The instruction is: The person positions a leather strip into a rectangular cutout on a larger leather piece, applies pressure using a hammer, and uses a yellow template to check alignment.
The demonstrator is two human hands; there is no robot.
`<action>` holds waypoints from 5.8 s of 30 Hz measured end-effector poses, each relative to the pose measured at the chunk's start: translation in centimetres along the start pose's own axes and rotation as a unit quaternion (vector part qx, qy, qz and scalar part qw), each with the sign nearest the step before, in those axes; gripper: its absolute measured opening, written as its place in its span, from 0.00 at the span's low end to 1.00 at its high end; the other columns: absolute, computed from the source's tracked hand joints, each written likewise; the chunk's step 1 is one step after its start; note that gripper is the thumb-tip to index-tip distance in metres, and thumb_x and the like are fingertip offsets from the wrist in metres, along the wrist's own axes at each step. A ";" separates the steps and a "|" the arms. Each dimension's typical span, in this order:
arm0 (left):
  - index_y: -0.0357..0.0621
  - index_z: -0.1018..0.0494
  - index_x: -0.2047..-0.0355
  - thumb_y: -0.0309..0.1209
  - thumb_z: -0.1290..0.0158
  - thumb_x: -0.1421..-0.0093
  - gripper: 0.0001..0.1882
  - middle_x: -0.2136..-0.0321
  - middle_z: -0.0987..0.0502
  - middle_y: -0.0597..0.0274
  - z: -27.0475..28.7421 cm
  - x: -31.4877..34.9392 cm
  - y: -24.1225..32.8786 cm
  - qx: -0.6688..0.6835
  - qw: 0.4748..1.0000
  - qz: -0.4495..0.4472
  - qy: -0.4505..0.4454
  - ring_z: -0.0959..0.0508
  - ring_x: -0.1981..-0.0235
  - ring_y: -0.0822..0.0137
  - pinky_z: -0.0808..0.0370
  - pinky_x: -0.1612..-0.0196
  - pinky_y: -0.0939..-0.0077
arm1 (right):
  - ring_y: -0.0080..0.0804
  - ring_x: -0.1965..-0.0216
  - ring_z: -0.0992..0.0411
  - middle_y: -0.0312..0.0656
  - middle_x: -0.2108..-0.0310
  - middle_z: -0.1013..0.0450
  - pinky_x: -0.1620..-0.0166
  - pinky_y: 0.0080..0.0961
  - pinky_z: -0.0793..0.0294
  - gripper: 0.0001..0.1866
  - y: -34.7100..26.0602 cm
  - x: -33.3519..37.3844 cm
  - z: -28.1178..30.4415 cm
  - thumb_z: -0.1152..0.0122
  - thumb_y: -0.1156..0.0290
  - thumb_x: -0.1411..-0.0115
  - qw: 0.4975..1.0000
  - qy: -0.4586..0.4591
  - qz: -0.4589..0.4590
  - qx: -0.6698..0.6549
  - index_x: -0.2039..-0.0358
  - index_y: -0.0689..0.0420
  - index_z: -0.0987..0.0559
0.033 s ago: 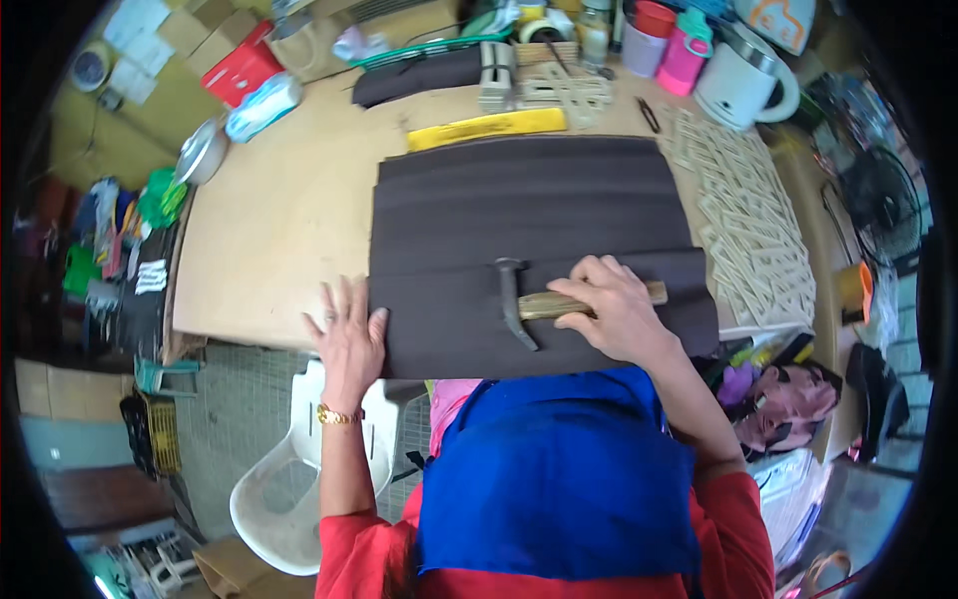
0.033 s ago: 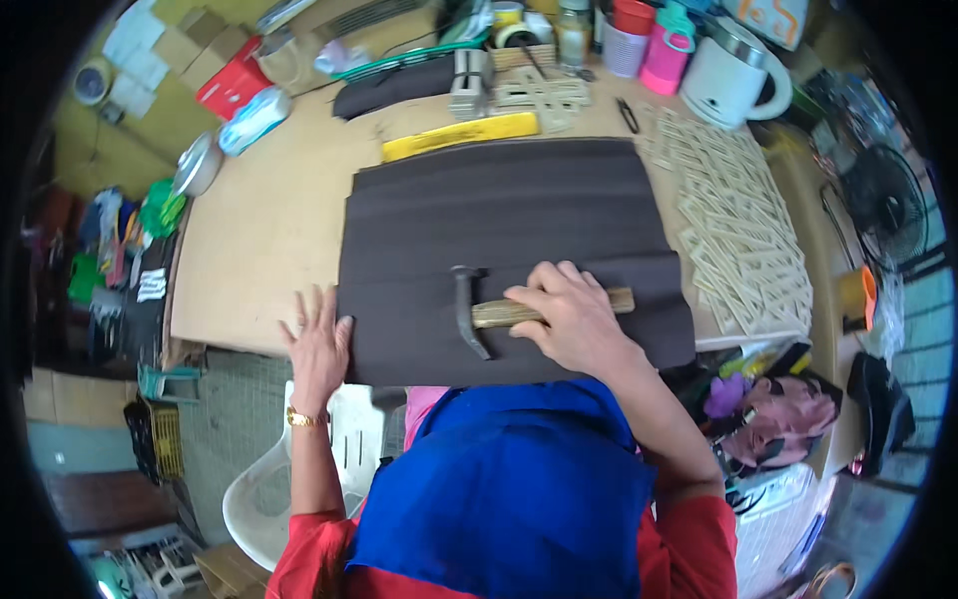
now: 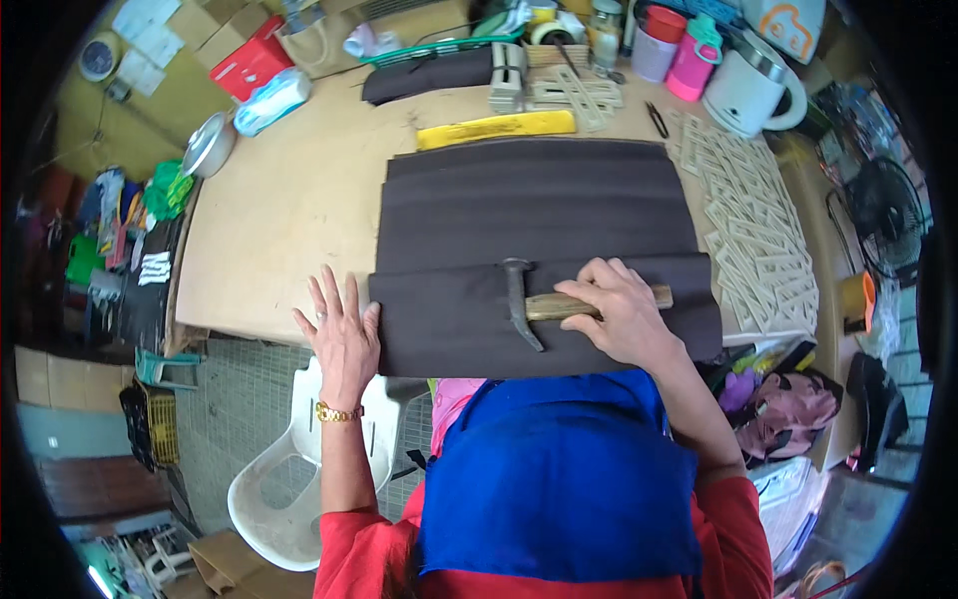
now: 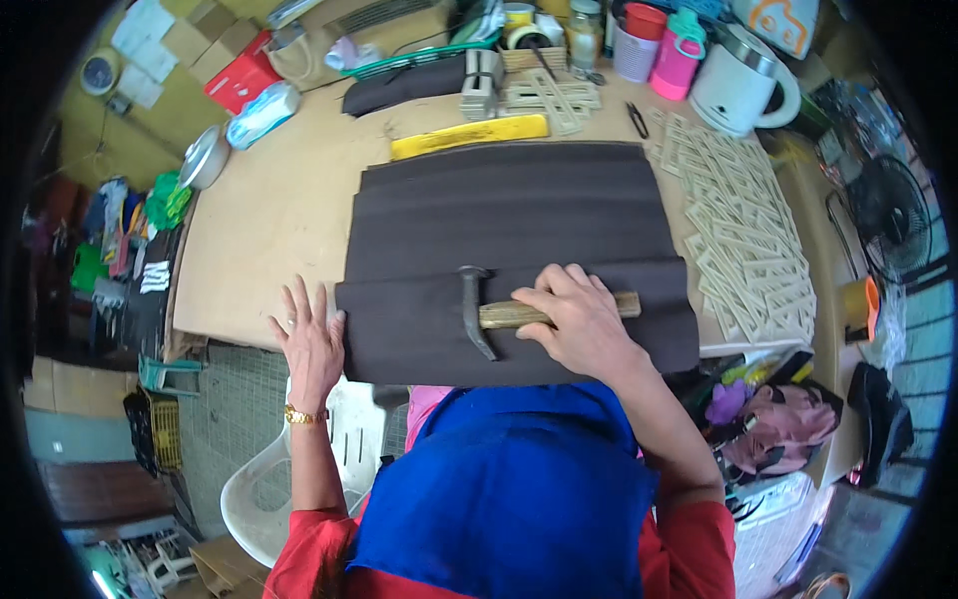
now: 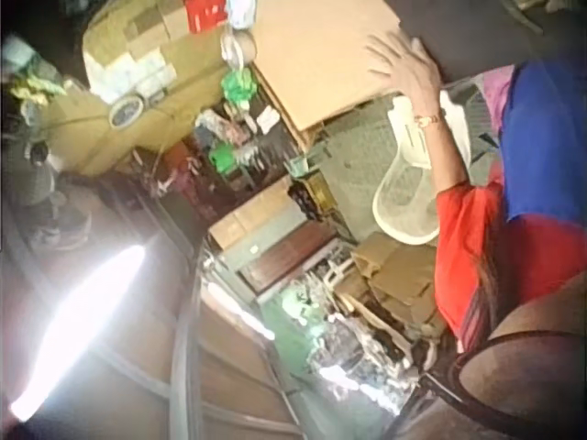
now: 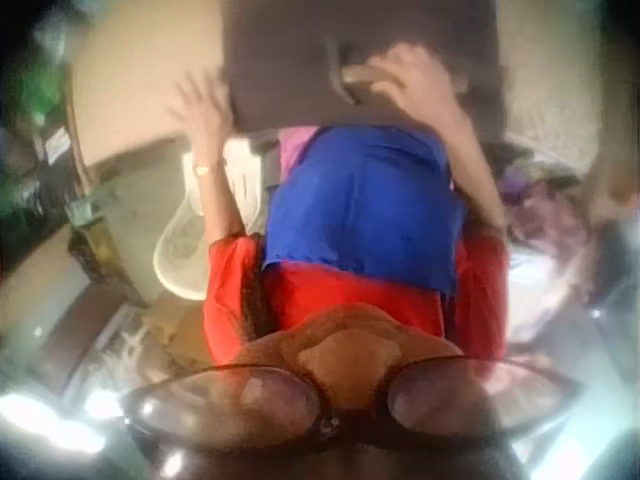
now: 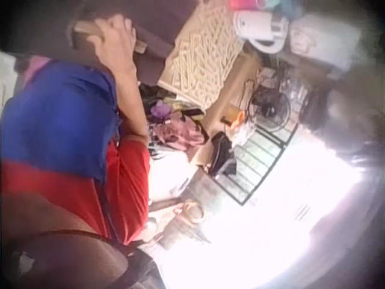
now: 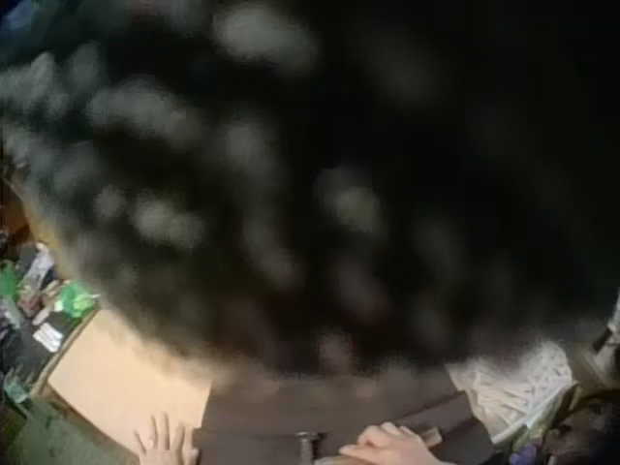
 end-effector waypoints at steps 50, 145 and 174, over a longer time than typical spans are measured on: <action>0.20 0.29 0.42 0.61 0.40 0.41 0.49 0.50 0.21 0.36 -6.5 -17.2 1.6 0.485 0.829 0.164 -0.222 0.18 0.50 0.54 0.22 0.45 0.62 | 0.36 0.60 0.29 0.35 0.62 0.28 0.55 0.35 0.28 0.25 -0.9 0.1 0.4 0.25 0.61 0.50 0.996 0.062 0.050 0.026 0.50 0.51 0.16; 0.38 0.21 0.51 0.27 0.35 0.44 0.20 0.47 0.21 0.47 10.3 -11.2 9.1 0.349 0.923 -0.153 0.047 0.21 0.46 0.48 0.26 0.42 0.58 | 0.42 0.56 0.22 0.46 0.61 0.22 0.50 0.32 0.26 0.14 11.8 -18.3 12.1 0.36 0.80 0.41 0.975 0.182 0.021 -0.129 0.54 0.58 0.23; 0.32 0.29 0.40 0.33 0.33 0.47 0.35 0.41 0.29 0.48 2.2 -12.1 13.6 0.238 0.965 -0.107 -0.003 0.28 0.44 0.48 0.31 0.44 0.56 | 0.51 0.39 0.33 0.52 0.39 0.33 0.40 0.47 0.30 0.27 9.8 -6.0 4.4 0.27 0.66 0.46 0.976 0.040 -0.178 0.117 0.46 0.56 0.23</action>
Point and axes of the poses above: each hand's wrist, its own x-axis away from the middle knuckle, its own z-axis out of the back of the hand, y = z × x, the point moved 8 cm from there along -x, towards the middle knuckle
